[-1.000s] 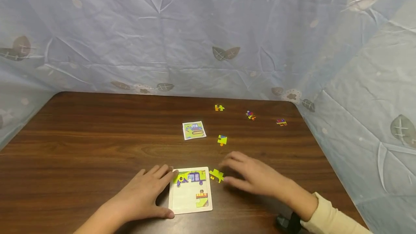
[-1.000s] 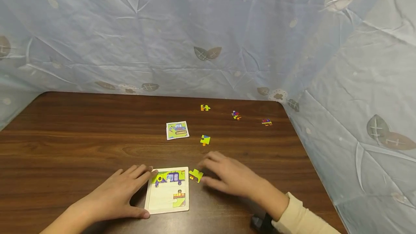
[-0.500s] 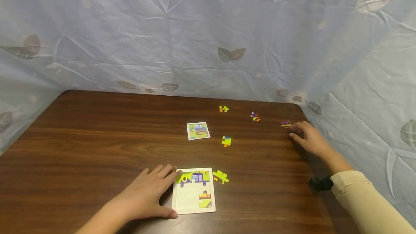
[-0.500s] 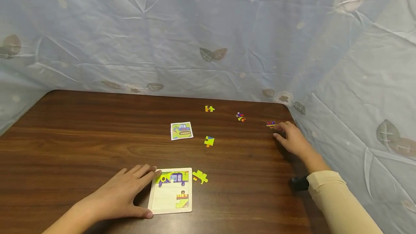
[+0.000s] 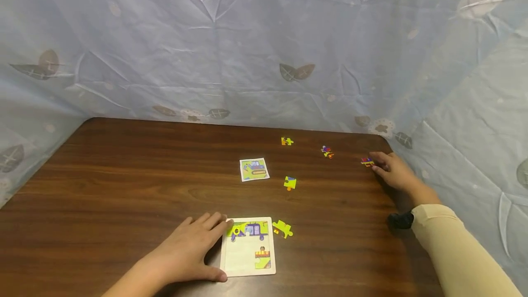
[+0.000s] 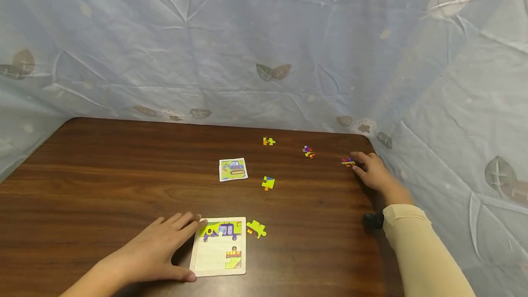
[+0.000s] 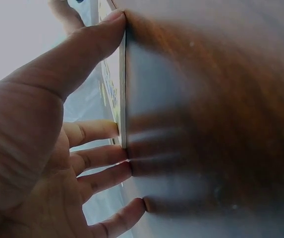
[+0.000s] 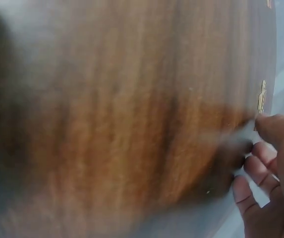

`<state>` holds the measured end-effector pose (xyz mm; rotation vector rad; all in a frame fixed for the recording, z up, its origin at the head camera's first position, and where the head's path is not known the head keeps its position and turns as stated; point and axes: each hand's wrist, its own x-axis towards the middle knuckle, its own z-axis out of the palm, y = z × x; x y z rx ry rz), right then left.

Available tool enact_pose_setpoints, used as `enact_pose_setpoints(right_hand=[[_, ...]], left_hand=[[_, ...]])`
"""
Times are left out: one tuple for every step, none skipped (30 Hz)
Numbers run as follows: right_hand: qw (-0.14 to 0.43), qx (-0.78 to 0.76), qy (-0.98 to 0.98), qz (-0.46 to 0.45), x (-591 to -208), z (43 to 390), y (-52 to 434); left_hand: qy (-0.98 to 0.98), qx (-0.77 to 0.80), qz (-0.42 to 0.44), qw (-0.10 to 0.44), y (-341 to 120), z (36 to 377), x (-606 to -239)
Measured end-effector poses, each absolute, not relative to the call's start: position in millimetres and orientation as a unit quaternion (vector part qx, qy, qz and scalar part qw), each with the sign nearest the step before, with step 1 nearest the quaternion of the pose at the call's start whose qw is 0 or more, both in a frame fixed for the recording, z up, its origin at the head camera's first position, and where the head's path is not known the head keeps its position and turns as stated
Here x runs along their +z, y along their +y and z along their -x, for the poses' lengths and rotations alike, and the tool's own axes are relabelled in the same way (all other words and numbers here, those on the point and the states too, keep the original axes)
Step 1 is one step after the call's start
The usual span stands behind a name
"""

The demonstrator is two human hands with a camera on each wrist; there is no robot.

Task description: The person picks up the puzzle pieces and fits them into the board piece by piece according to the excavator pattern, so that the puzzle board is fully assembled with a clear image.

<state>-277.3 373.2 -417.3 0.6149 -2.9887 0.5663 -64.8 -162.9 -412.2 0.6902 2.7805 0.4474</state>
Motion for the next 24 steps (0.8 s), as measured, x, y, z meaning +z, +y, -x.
enact_pose_setpoints(right_hand=[[0.015, 0.177, -0.965, -0.195, -417.5, 276.9, 373.4], [0.010, 0.171, -0.967, -0.191, -417.8, 276.8, 373.9], [0.006, 0.170, -0.967, -0.189, -418.0, 277.0, 374.2], [0.006, 0.169, -0.968, -0.188, -418.2, 277.4, 374.5], [0.005, 0.166, -0.968, -0.186, -418.2, 278.0, 375.0], [0.007, 0.165, -0.969, -0.186, -418.1, 278.6, 375.4], [0.009, 0.164, -0.969, -0.187, -417.8, 279.3, 375.7], [0.011, 0.163, -0.969, -0.188, -417.5, 280.0, 376.0], [0.015, 0.163, -0.968, -0.190, -417.1, 280.5, 376.0], [0.016, 0.163, -0.968, -0.191, -416.7, 280.8, 376.1], [0.017, 0.163, -0.968, -0.191, -416.3, 280.8, 376.5], [0.017, 0.164, -0.968, -0.191, -416.1, 280.6, 377.1], [0.014, 0.165, -0.968, -0.187, -416.0, 279.9, 377.7], [0.012, 0.166, -0.969, -0.184, -416.2, 279.1, 378.2], [0.010, 0.167, -0.969, -0.181, -416.3, 278.1, 378.9], [0.008, 0.169, -0.969, -0.177, -416.2, 277.5, 379.1], [0.008, 0.169, -0.970, -0.175, -416.2, 276.8, 379.2], [0.008, 0.170, -0.970, -0.173, -416.1, 276.0, 379.2], [0.009, 0.172, -0.970, -0.172, -416.1, 275.5, 378.9], [0.010, 0.172, -0.970, -0.173, -416.1, 275.1, 378.8], [0.010, 0.172, -0.970, -0.172, -416.1, 274.9, 379.0], [0.010, 0.171, -0.970, -0.173, -416.0, 274.7, 379.0], [0.011, 0.171, -0.970, -0.174, -416.0, 274.6, 379.2], [0.011, 0.170, -0.970, -0.174, -415.9, 274.4, 379.6]], left_hand=[[0.952, 0.153, -0.238, 0.120, -162.8, 64.7, -412.6], [0.952, 0.151, -0.239, 0.119, -162.8, 64.7, -412.9], [0.952, 0.149, -0.242, 0.116, -163.0, 64.5, -412.7], [0.952, 0.146, -0.245, 0.114, -163.1, 64.5, -412.5], [0.952, 0.144, -0.248, 0.112, -163.2, 64.6, -412.4], [0.951, 0.142, -0.251, 0.109, -163.4, 64.9, -412.5], [0.951, 0.140, -0.253, 0.107, -163.4, 65.1, -412.6], [0.951, 0.138, -0.254, 0.106, -163.5, 65.2, -412.5], [0.951, 0.137, -0.256, 0.103, -163.5, 65.3, -412.6], [0.952, 0.137, -0.255, 0.103, -163.6, 65.3, -412.8], [0.951, 0.138, -0.255, 0.103, -163.6, 65.3, -412.9], [0.951, 0.138, -0.256, 0.102, -163.7, 65.3, -413.2], [0.951, 0.138, -0.256, 0.102, -163.6, 65.2, -413.2], [0.951, 0.138, -0.257, 0.101, -163.5, 65.1, -413.0], [0.951, 0.138, -0.258, 0.100, -163.3, 65.0, -413.0], [0.951, 0.137, -0.259, 0.099, -163.5, 65.0, -412.7], [0.951, 0.136, -0.261, 0.097, -163.6, 65.1, -412.5], [0.951, 0.135, -0.262, 0.097, -163.6, 65.1, -412.4], [0.951, 0.135, -0.261, 0.097, -163.6, 65.1, -412.2], [0.951, 0.134, -0.261, 0.096, -163.6, 65.0, -412.1], [0.951, 0.134, -0.261, 0.095, -163.6, 65.0, -412.3], [0.952, 0.133, -0.261, 0.094, -163.6, 64.9, -412.5], [0.952, 0.133, -0.260, 0.093, -163.7, 64.9, -412.9], [0.952, 0.133, -0.259, 0.093, -163.6, 64.7, -413.2]])
